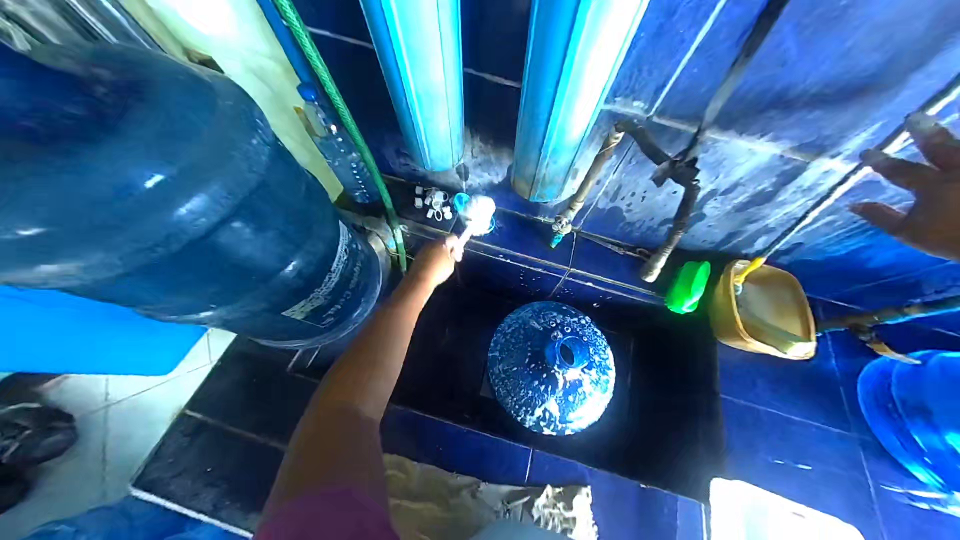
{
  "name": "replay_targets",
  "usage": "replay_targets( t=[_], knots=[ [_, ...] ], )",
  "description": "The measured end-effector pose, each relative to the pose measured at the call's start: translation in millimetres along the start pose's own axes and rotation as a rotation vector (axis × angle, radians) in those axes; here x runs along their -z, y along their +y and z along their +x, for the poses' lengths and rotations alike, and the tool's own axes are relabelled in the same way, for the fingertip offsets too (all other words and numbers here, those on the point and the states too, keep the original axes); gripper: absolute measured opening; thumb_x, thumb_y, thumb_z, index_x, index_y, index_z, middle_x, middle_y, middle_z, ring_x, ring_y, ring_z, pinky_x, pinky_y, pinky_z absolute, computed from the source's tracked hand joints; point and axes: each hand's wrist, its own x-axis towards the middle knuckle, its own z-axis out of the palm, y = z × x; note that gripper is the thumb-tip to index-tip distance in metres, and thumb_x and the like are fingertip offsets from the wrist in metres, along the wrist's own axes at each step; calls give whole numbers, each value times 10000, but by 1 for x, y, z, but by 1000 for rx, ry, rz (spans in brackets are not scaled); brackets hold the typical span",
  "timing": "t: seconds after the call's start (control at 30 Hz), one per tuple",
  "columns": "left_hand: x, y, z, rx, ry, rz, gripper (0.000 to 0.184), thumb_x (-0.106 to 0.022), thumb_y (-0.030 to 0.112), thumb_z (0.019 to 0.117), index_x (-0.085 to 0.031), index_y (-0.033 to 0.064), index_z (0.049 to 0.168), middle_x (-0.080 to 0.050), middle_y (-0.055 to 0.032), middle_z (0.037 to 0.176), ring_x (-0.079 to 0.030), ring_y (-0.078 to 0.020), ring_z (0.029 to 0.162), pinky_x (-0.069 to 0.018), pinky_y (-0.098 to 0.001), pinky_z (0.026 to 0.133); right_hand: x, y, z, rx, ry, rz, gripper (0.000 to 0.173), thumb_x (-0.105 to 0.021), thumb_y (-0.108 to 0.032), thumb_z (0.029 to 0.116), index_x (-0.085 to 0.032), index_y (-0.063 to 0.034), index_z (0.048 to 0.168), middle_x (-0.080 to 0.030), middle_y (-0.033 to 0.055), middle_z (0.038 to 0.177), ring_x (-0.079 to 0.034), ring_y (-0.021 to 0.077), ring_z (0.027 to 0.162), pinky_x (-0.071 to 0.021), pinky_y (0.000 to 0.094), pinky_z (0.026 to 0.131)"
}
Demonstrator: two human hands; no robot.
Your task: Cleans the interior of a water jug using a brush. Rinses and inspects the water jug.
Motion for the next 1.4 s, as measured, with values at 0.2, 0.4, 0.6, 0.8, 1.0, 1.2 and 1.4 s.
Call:
replay_targets(
  t=[0.2,0.4,0.6,0.8,1.0,1.2,1.4],
  knots=[
    [55,44,-127,-349,164,-205,272,-485,159,1084,-672,28,1231,-727,-147,1136,-695,-301,1083,-516,-555,1004,-13,-220,-118,-26,-121,878,334,-641,-207,1004,-662,-24,1283,-703,158,1216,-691,257,1099,-557,477,984],
    [185,142,-201,-738,216,-762,271,-426,116,1085,-579,-41,1244,-722,-56,987,-719,-130,922,-618,-345,870,-31,-381,-98,310,-267,1461,805,-659,-343,962,-273,-79,1618,-348,137,1641,-364,240,1496,-339,459,1217],
    [235,168,-219,-702,174,-1209,433,-301,211,1079,-463,44,1444,-680,-112,1277,-674,-227,1141,-562,-420,961,6,-424,-117,154,-43,1759,265,-447,-165,1058,-625,-9,1176,-516,-51,667,-485,37,556,-468,230,569],
    [280,170,-206,-524,345,-1266,698,-212,632,1063,-506,145,1467,-662,-144,1245,-685,-286,1019,-599,-465,796,23,-410,-161,-80,9,1519,257,-502,-191,1067,-655,-30,1197,-509,-39,714,-444,27,579,-415,223,560],
    [188,197,-179,-400,159,-1671,449,-251,373,1121,-544,34,1153,-668,-158,981,-693,-302,862,-602,-515,735,27,-396,-245,-391,-176,1493,268,-487,-231,1085,-646,-76,1235,-464,-47,685,-386,28,511,-363,212,486],
    [65,213,-159,-461,-26,-1661,533,-206,380,1131,-546,-9,1263,-687,-131,1076,-681,-221,1000,-562,-410,920,6,-372,-313,-665,-293,1581,353,-378,-253,1116,-560,-78,1362,-448,-71,669,-377,21,472,-358,191,441],
    [-19,220,-137,-95,3,-1911,749,-124,615,1072,-599,45,972,-675,-81,773,-692,-231,721,-603,-443,705,-12,-395,-322,-865,-318,1475,358,-396,-259,1120,-595,-45,1327,-443,-39,675,-381,48,476,-353,217,442]
  ],
)
